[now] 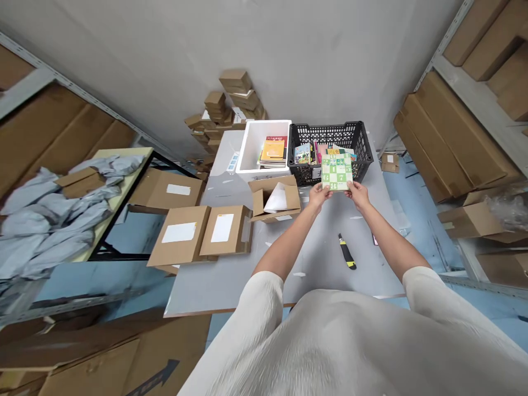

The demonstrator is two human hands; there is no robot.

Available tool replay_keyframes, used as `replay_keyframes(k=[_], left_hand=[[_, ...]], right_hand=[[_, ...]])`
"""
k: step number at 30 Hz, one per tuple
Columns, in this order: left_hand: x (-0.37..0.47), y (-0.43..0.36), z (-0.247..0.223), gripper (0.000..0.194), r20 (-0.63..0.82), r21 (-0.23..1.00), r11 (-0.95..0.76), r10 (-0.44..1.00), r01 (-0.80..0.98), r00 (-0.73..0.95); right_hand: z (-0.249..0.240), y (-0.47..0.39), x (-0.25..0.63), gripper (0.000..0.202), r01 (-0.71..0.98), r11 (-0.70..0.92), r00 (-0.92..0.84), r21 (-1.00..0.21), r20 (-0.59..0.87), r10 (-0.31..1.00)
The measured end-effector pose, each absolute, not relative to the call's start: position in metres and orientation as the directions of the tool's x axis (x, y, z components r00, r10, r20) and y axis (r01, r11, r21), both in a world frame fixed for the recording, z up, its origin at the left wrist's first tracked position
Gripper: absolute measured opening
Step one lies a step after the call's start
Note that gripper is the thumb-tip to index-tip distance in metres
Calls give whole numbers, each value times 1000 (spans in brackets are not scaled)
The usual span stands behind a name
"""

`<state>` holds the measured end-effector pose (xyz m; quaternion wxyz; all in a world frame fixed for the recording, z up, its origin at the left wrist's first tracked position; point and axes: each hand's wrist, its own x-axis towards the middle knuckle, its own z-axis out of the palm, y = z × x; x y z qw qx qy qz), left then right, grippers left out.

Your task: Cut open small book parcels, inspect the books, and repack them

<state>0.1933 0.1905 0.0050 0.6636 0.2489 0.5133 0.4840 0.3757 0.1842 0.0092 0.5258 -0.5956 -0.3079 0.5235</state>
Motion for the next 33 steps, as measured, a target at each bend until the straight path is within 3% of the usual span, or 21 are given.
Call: replay_keyframes(k=[7, 14, 24, 33], left_hand=[[206, 237, 2, 34, -533, 752, 471, 846, -461, -4], [215, 270, -1, 39, -524, 749, 420, 849, -512, -71], [202, 237, -20, 41, -618, 732, 545, 784, -410, -60], [157, 169, -18, 38, -512, 845, 486, 856, -222, -77]], right_hand=[[9, 225, 378, 22, -388, -303, 217, -870, -406, 888], [9, 244, 382, 28, -585, -285, 201, -759, -476, 856], [-10, 207, 388, 13, -442, -474, 160, -761, -587, 794], [-17, 162, 357, 14, -286, -546, 53, -788, -582, 812]])
